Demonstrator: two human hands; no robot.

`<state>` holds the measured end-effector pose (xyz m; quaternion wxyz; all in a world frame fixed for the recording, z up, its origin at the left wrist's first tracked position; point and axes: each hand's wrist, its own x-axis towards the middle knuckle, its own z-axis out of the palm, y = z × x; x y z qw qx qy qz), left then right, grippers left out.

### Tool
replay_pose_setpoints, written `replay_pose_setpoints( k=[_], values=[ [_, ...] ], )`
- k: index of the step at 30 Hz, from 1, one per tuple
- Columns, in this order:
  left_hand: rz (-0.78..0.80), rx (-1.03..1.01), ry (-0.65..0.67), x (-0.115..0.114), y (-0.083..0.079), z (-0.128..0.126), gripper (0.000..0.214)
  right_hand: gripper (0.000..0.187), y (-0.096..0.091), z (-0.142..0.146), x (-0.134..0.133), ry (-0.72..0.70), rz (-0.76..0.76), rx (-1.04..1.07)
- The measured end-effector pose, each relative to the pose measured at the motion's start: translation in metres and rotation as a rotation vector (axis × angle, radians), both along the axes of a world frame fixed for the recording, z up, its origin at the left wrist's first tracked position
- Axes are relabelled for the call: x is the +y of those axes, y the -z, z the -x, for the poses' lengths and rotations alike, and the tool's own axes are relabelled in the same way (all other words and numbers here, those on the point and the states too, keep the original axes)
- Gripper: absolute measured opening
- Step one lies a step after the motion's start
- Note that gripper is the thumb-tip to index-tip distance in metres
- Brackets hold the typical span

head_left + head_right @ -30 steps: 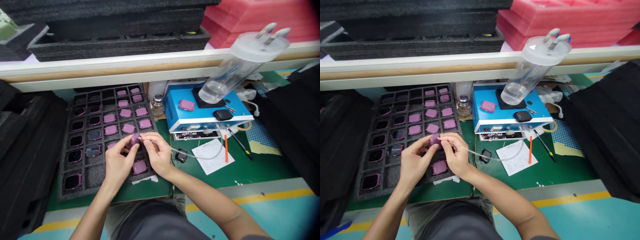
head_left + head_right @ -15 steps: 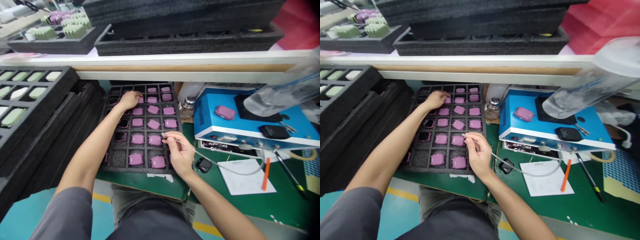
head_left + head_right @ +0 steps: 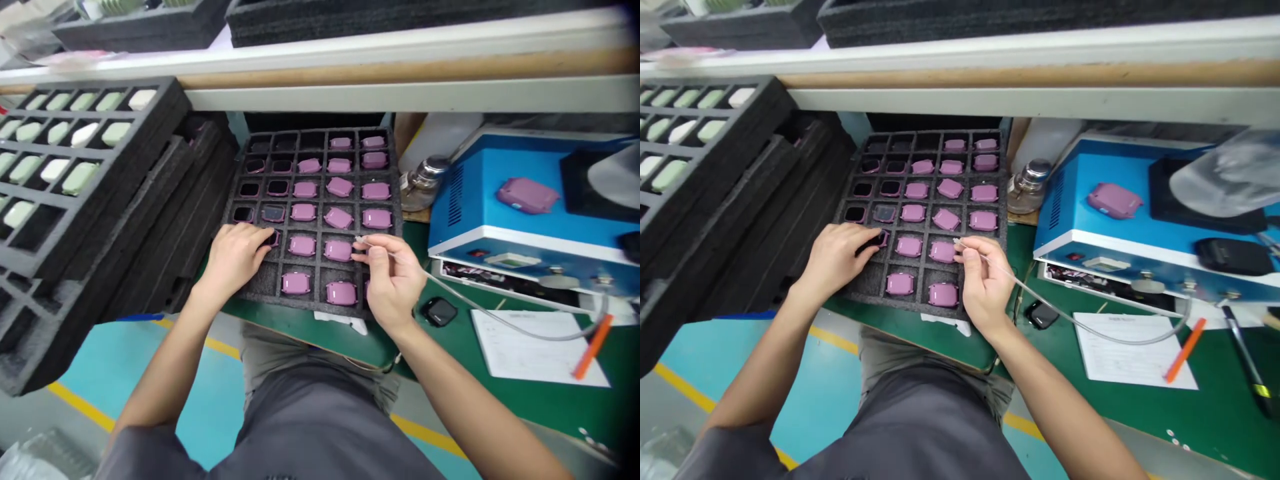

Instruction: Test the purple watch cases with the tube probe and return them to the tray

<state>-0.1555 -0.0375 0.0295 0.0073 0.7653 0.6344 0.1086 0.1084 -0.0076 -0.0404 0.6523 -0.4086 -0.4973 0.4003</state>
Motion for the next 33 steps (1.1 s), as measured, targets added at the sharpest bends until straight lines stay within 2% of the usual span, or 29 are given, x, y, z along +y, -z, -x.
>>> replay_pose_setpoints(
  k=[3,5,7,9,13,16,22,33],
  values=[
    [0.015,0.060,0.056,0.010,0.000,0.001,0.028,0.020,0.001,0.001,0.000,0.010,-0.010,0.012],
    [-0.035,0.009,0.035,0.011,0.000,-0.004,0.032,0.019,0.000,0.001,0.000,-0.004,-0.027,0.016],
    [-0.121,-0.165,-0.029,0.008,0.002,-0.020,0.033,0.018,0.000,0.000,0.001,-0.018,-0.053,0.012],
    [-0.169,-0.418,-0.072,0.006,0.008,-0.046,0.031,0.018,0.000,-0.001,0.001,-0.010,-0.082,-0.006],
    [-0.106,-0.855,-0.083,0.010,0.025,-0.107,0.028,0.017,0.000,-0.003,0.004,0.009,-0.118,-0.056],
    [-0.080,-0.997,-0.120,0.016,0.035,-0.132,0.029,0.017,-0.001,-0.005,0.008,0.009,-0.122,-0.086],
    [-0.091,-1.003,-0.117,0.018,0.038,-0.133,0.030,0.015,-0.006,-0.008,0.011,0.041,-0.147,-0.156],
    [-0.098,-1.013,-0.090,0.017,0.044,-0.133,0.026,0.013,-0.006,-0.007,0.012,0.044,-0.137,-0.152]
  ],
)
